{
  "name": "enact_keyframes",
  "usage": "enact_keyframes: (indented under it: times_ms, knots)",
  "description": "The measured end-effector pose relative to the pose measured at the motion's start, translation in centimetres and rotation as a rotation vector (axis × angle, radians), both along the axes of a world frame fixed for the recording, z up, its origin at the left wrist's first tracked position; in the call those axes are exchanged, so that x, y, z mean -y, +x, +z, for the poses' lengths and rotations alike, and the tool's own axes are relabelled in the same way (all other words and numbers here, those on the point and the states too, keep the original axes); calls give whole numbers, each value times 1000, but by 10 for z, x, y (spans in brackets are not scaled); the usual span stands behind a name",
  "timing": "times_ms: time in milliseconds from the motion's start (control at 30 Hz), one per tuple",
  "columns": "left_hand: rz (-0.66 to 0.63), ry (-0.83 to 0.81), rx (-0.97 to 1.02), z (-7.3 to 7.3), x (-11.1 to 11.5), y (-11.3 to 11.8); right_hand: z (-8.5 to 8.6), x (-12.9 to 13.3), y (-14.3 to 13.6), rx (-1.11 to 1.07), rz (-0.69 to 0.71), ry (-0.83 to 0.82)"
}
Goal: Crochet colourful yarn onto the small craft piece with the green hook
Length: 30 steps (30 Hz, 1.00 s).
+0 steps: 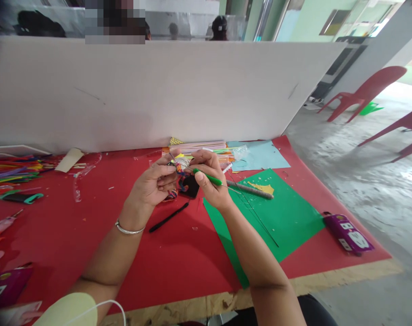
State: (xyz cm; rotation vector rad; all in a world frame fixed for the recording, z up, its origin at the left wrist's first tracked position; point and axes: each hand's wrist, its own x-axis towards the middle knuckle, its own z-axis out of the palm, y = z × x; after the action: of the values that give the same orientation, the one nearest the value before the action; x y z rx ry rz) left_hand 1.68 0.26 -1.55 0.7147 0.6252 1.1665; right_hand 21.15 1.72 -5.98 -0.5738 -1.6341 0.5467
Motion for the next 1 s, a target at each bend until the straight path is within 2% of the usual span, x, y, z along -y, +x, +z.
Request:
enact_keyframes:
  times_ms: [267,533,767,1000]
  knots:
    - [-2,55,-19,3,-1,-3,6,-3,17,120,30,136]
    - [20,50,-32,4,-1,1,1,-2,11,128,21,173]
    - [16,72,-7,2,2,2,-3,0,7,112,16,96]
    - [-12,84,17,-2,-1,1,-4,-1,8,98,14,129]
